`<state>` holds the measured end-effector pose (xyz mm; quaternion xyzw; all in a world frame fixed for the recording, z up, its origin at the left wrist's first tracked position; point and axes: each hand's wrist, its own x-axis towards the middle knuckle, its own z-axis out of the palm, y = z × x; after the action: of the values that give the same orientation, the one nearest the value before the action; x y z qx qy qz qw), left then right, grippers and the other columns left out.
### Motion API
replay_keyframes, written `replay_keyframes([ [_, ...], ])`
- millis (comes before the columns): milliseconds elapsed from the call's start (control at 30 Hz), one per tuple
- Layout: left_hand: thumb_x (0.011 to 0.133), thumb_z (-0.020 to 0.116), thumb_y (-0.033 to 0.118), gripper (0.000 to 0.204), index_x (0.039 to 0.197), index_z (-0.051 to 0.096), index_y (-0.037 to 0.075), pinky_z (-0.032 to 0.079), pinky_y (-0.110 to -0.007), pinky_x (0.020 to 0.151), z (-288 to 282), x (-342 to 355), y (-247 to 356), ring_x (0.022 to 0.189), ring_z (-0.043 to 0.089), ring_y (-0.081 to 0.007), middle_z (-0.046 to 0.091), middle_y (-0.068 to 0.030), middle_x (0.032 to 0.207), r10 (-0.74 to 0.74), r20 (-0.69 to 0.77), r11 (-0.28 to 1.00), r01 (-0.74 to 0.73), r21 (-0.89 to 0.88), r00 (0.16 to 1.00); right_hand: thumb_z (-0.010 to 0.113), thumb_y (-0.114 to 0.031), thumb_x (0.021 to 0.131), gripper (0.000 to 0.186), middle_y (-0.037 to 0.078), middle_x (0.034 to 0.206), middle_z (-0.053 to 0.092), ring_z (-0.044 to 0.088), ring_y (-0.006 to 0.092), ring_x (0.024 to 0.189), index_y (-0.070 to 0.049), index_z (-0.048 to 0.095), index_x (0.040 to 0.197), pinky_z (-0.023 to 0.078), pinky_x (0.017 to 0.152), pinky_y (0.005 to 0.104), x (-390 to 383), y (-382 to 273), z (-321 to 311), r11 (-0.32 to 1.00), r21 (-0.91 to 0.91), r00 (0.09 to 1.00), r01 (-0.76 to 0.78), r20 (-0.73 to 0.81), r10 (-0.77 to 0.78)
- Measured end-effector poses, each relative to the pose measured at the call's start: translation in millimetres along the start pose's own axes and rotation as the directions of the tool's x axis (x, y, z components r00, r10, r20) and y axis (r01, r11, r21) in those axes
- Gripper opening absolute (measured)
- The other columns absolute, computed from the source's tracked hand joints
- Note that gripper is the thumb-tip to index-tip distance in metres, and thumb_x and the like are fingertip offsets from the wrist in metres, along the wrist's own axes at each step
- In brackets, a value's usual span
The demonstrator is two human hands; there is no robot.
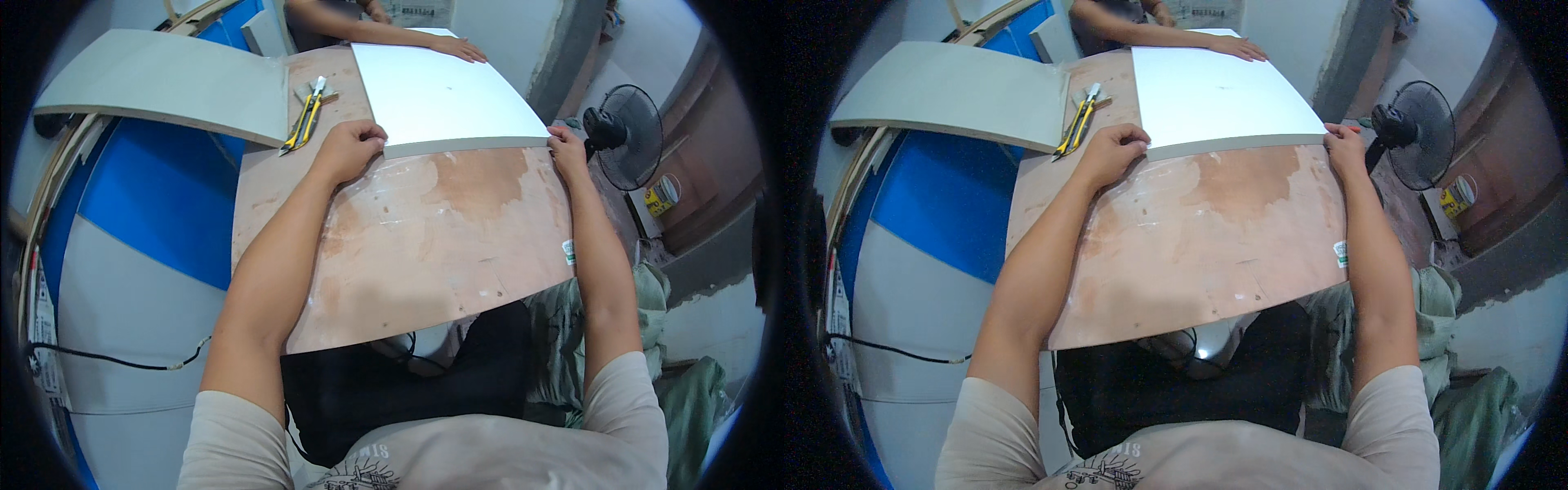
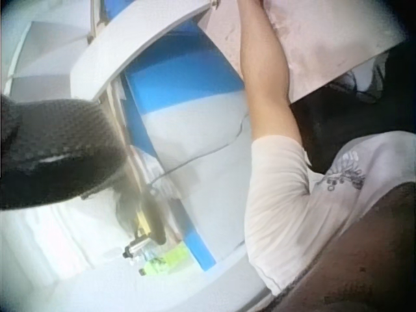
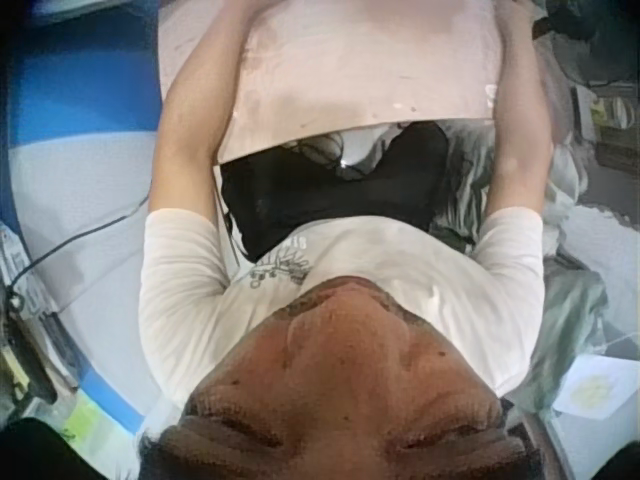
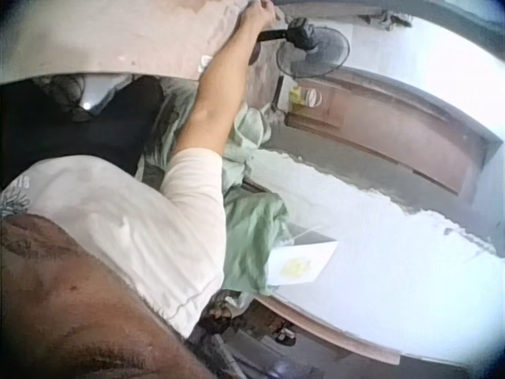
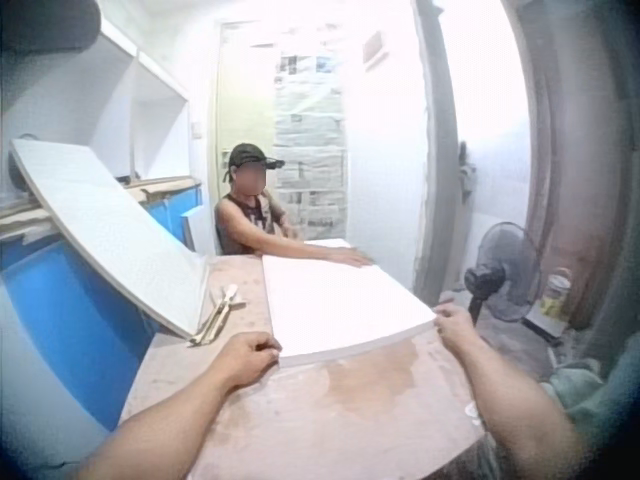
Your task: The person applies white edge banding to the edges of a white board. They peel the backing from the adhesive strip and press the banding onto the board's edge, smoothing it with their fingers. Another person is visible in the background working on a similar board.
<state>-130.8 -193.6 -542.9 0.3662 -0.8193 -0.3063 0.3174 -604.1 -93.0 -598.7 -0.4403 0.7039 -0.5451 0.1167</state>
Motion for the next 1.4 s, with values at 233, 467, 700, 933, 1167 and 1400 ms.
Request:
replay_keyframes([
  [233,0.086,0.060,0.009,0.019,0.099,0.072,0.002,0.051,-0.032,0.080,1,1,1,0.083,0.067,-0.0216,0.072,-0.0142,0.089,0.016,-0.031,0.999,-0.014,0.047,0.999,0.060,-0.008,0.087,0.028,0.012,0.098,0.073,0.067,0.0159,0.087,0.001,0.071,0.111,0.052,0.081,0.0291,1,2,3,0.998,-0.059,0.999,0.013,-0.031,-0.015],
  [467,0.085,0.059,0.008,0.021,0.099,0.072,0.001,0.051,-0.032,0.079,5,6,-5,0.082,0.067,-0.0217,0.072,-0.0145,0.089,-0.006,-0.012,1.000,0.005,-0.014,1.000,0.058,-0.009,0.092,0.027,0.005,0.099,0.070,0.064,0.0135,0.088,-0.001,0.070,0.114,0.051,0.075,0.0292,1,3,-3,0.995,-0.095,0.999,0.033,-0.027,-0.035],
  [700,0.083,0.059,0.009,0.021,0.097,0.072,0.000,0.052,-0.032,0.078,2,1,-9,0.080,0.067,-0.0215,0.072,-0.0145,0.086,0.048,-0.045,0.999,-0.048,-0.005,0.998,0.059,-0.012,0.089,0.028,0.011,0.100,0.073,0.067,0.0168,0.092,0.000,0.072,0.111,0.050,0.086,0.0300,-14,-24,6,0.994,-0.108,1.000,0.001,-0.028,-0.004],
  [933,0.086,0.061,0.007,0.018,0.099,0.071,0.000,0.049,-0.028,0.078,2,0,2,0.082,0.062,-0.0138,0.071,-0.0078,0.088,-0.015,-0.005,1.000,0.015,-0.005,1.000,0.061,-0.011,0.088,0.027,0.011,0.101,0.073,0.067,0.0175,0.093,0.000,0.071,0.110,0.050,0.086,0.0306,-6,-6,1,0.995,-0.093,0.998,-0.031,-0.051,0.027],
  [1167,0.084,0.061,0.008,0.019,0.098,0.072,0.001,0.051,-0.031,0.077,3,-1,0,0.080,0.066,-0.0189,0.072,-0.0123,0.086,0.007,-0.031,1.000,-0.007,-0.018,0.999,0.061,-0.012,0.088,0.027,0.013,0.100,0.073,0.068,0.0192,0.093,0.000,0.071,0.111,0.050,0.086,0.0317,-12,-17,2,0.996,-0.086,0.999,-0.022,-0.042,0.019],
  [1400,0.085,0.061,0.009,0.019,0.099,0.073,0.002,0.052,-0.031,0.077,3,0,-1,0.081,0.067,-0.0214,0.072,-0.0143,0.087,0.014,-0.031,1.000,-0.014,-0.001,0.999,0.060,-0.013,0.088,0.028,0.013,0.100,0.074,0.068,0.0203,0.093,-0.002,0.072,0.110,0.050,0.086,0.0322,-7,-7,1,0.996,-0.093,0.998,0.001,-0.060,-0.007],
])
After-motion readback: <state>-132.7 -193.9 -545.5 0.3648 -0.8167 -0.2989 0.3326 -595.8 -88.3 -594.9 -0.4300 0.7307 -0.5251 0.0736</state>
